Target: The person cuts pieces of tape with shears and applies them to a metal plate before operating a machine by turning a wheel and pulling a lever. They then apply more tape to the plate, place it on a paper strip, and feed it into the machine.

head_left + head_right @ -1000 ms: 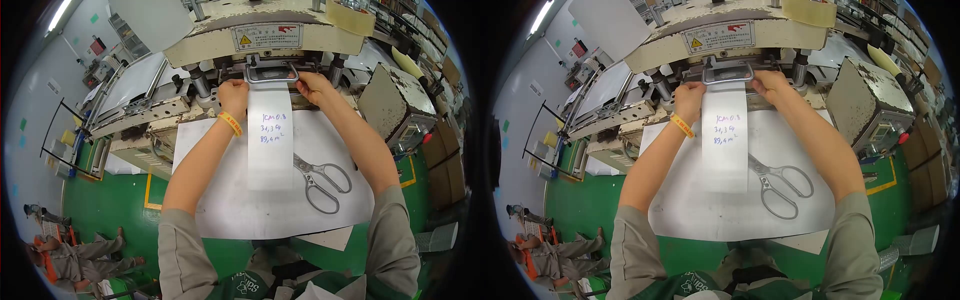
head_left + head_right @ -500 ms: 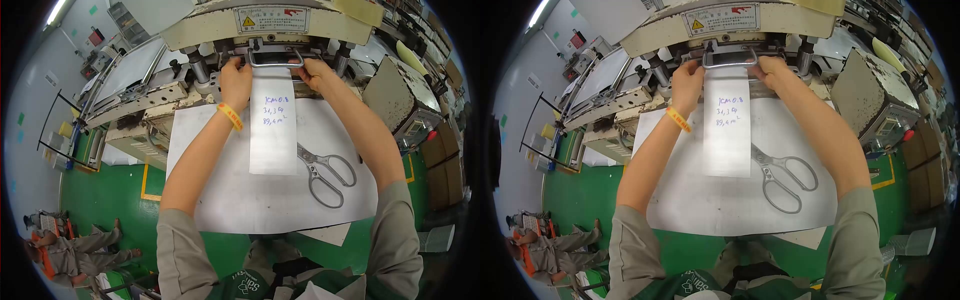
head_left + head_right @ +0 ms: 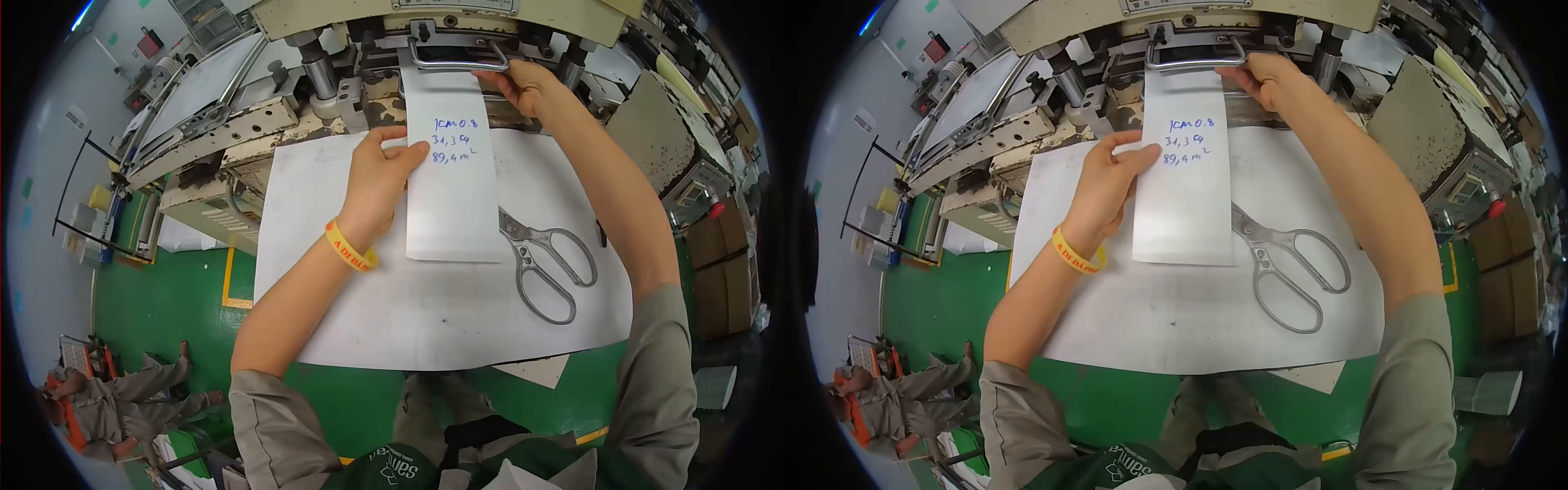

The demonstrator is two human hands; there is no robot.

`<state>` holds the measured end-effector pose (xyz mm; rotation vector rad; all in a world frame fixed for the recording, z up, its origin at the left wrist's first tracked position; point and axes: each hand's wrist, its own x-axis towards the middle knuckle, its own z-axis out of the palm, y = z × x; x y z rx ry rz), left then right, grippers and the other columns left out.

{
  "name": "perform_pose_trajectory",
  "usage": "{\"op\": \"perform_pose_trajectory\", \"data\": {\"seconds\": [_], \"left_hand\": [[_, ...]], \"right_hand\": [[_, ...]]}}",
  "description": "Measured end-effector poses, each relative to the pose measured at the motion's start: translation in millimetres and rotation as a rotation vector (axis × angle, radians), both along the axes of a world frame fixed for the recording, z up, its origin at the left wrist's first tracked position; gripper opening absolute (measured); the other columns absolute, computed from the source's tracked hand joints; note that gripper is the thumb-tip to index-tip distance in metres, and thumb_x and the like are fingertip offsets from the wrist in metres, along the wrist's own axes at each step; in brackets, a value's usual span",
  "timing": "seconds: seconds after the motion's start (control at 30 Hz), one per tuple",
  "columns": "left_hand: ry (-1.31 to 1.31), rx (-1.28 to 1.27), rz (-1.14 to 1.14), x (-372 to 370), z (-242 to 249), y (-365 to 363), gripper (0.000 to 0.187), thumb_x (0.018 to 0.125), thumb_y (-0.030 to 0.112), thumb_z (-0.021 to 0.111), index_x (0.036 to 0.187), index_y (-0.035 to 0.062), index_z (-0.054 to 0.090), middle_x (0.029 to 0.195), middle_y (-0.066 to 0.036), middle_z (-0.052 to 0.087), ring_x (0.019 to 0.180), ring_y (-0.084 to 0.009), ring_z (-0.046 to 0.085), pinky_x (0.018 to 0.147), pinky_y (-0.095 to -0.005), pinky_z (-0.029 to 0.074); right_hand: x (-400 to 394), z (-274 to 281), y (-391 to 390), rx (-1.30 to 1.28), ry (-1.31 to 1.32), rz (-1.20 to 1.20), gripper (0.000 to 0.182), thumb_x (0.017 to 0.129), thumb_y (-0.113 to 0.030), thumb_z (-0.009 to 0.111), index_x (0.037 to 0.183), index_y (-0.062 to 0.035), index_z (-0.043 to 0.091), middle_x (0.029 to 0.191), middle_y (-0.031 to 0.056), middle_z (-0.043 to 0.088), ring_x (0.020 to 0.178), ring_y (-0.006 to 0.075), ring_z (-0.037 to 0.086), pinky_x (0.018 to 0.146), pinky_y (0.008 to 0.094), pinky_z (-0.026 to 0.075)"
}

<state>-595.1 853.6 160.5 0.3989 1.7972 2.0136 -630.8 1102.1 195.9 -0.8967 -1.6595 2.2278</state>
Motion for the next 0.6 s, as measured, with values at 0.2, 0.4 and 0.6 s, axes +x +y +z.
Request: {"op": "perform_pose_trajectory", "data": {"seconds": [0.2, 0.4, 0.6], "left_hand": [[0.002, 0.046, 0.034, -9, 8, 2, 0.044, 0.079, 0.005, 0.065, 0.116, -0.0085, 0.044, 0.088, -0.016, 0.064, 0.071, -0.0162, 0.064, 0.058, -0.0252, 0.053], [0.05, 0.07, 0.067, -20, 9, 9, 0.045, 0.08, 0.007, 0.065, 0.117, -0.0092, 0.046, 0.088, -0.015, 0.064, 0.07, -0.0156, 0.064, 0.059, -0.0246, 0.053], [0.09, 0.03, 0.112, -28, 16, 17, 0.043, 0.079, 0.002, 0.064, 0.116, -0.0114, 0.043, 0.089, -0.019, 0.062, 0.073, -0.0202, 0.063, 0.058, -0.0291, 0.054]], "right_hand": [[4, 0, 10, -0.088, 0.036, 0.148, 0.019, 0.09, -0.002, 0.036, 0.103, 0.0087, 0.046, 0.095, 0.0173, 0.065, 0.073, 0.0124, 0.067, 0.045, 0.0097, 0.051], [4, 3, 14, -0.041, 0.116, 0.292, 0.027, 0.092, -0.015, 0.049, 0.108, 0.0064, 0.051, 0.106, 0.0192, 0.059, 0.093, 0.0204, 0.064, 0.057, 0.0121, 0.057], [15, 4, 9, 0.07, 0.219, 0.425, 0.023, 0.092, -0.003, 0.043, 0.113, 0.0068, 0.045, 0.117, 0.0226, 0.051, 0.1, 0.0201, 0.06, 0.083, 0.017, 0.054]]}}
